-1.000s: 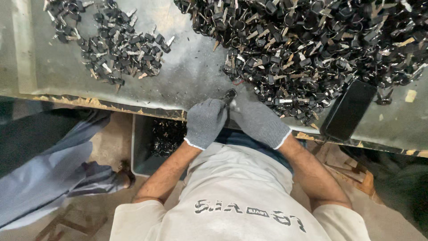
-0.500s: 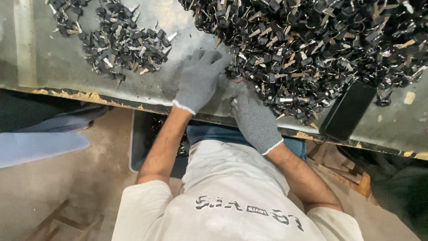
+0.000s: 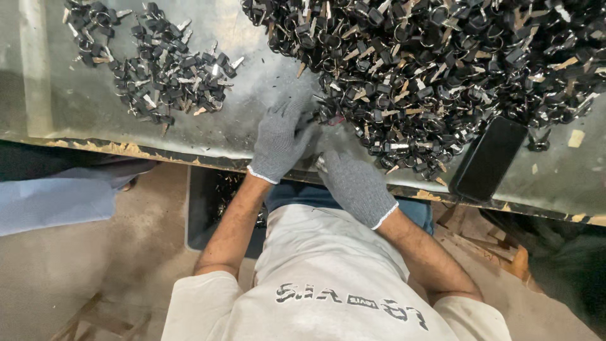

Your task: The person wearing grey gloves picks small black metal parts one at a time from a large pile on a workbench, briefly handles each part, and drops it into a bin below the bench. The person continues this repetitive sorting and inspection of parts throughout the episode.

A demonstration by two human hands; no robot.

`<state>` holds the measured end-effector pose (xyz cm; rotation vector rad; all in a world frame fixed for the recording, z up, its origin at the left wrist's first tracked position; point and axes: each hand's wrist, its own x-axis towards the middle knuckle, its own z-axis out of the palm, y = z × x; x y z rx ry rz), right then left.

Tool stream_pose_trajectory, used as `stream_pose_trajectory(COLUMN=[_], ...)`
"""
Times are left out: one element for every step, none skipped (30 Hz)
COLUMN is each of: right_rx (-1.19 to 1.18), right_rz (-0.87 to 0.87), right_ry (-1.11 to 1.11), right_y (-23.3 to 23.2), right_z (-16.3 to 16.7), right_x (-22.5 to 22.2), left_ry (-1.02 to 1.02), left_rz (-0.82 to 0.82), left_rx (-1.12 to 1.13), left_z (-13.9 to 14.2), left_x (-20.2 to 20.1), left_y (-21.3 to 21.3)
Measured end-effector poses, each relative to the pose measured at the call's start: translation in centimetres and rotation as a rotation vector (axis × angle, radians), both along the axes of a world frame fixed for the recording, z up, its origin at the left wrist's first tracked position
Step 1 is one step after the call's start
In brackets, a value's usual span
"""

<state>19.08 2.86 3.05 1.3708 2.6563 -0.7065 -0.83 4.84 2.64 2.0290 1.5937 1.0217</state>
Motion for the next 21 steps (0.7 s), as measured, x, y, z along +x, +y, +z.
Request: stream_pose_trajectory(right_rx=[0.019, 0.033, 0.044, 0.026, 0.01, 0.0, -0.022, -0.045, -0.075, 0.015, 0.1, 0.188, 0.132, 0.085, 0.034, 0.025, 0.003, -0.017, -0.059, -0.097, -0.143], right_rz=[-0.012, -0.019, -0.023, -0.025, -0.03, -0.038, -0.033, -0.034, -0.039, -0.027, -0.006, 0.018, -0.041, -0.1, -0.158, -0.161, -0.164, -0.153, -0.189, -0.227, -0.268], right_ry=[0.039, 0.075, 0.111, 0.095, 0.077, 0.06, 0.002, -0.054, -0.108, -0.027, 0.05, 0.13, 0.166, 0.204, 0.242, 0.172, 0.094, 0.014, 0.084, 0.159, 0.231], right_y=[0.1, 0.1, 0.1, 0.0, 0.0, -0.1, -0.2, -0.3, -0.3, -0.4, -0.3, -0.2, -0.1, 0.1, 0.3, 0.5, 0.7, 0.8, 0.9, 0.9, 1.0], right_z=[0.0, 0.0, 0.1, 0.1, 0.2, 0.3, 0.4, 0.6, 0.7, 0.9, 1.1, 1.2, 1.4, 1.5, 1.6, 1.7, 1.8, 1.9, 1.9, 1.9, 1.9], right_x=[0.0, 0.0, 0.1, 0.1, 0.1, 0.1, 0.1, 0.2, 0.2, 0.3, 0.3, 0.4, 0.4, 0.5, 0.5, 0.6, 0.6, 0.5, 0.5, 0.4, 0.2], left_ry=[-0.064, -0.019, 0.026, 0.069, 0.05, 0.031, 0.013, 0.033, 0.054, 0.073, 0.082, 0.093, 0.107, 0.032, -0.042, -0.118, -0.083, -0.052, -0.019, -0.01, -0.001], left_rz=[0.025, 0.049, 0.076, 0.099, 0.116, 0.129, 0.137, 0.121, 0.101, 0.083, 0.096, 0.11, 0.119, 0.137, 0.153, 0.163, 0.172, 0.19, 0.218, 0.201, 0.178], left_rx=[-0.057, -0.072, -0.089, -0.107, -0.074, -0.037, 0.004, 0.093, 0.177, 0.254, 0.076, -0.099, -0.262, -0.24, -0.22, -0.213, -0.269, -0.323, -0.359, -0.3, -0.249], left_z=[-0.3, -0.5, -0.8, -0.9, -0.9, -0.8, -0.7, -0.5, -0.3, 0.0, 0.0, 0.1, 0.1, 0.0, 0.1, 0.2, 0.2, 0.2, 0.2, 0.2, 0.2], left_x=[0.1, 0.4, 0.8, 1.1, 1.2, 1.3, 1.5, 1.7, 2.0, 2.1, 2.3, 2.3, 2.2, 2.1, 1.7, 1.3, 1.3, 1.2, 1.0, 1.0, 0.9], left_y=[0.1, 0.2, 0.5, 0.4, 0.1, -0.3, -0.6, -1.1, -1.9, -2.4, -2.4, -2.6, -2.4, -2.3, -2.6, -2.7, -3.0, -3.4, -3.4, -3.5, -3.7])
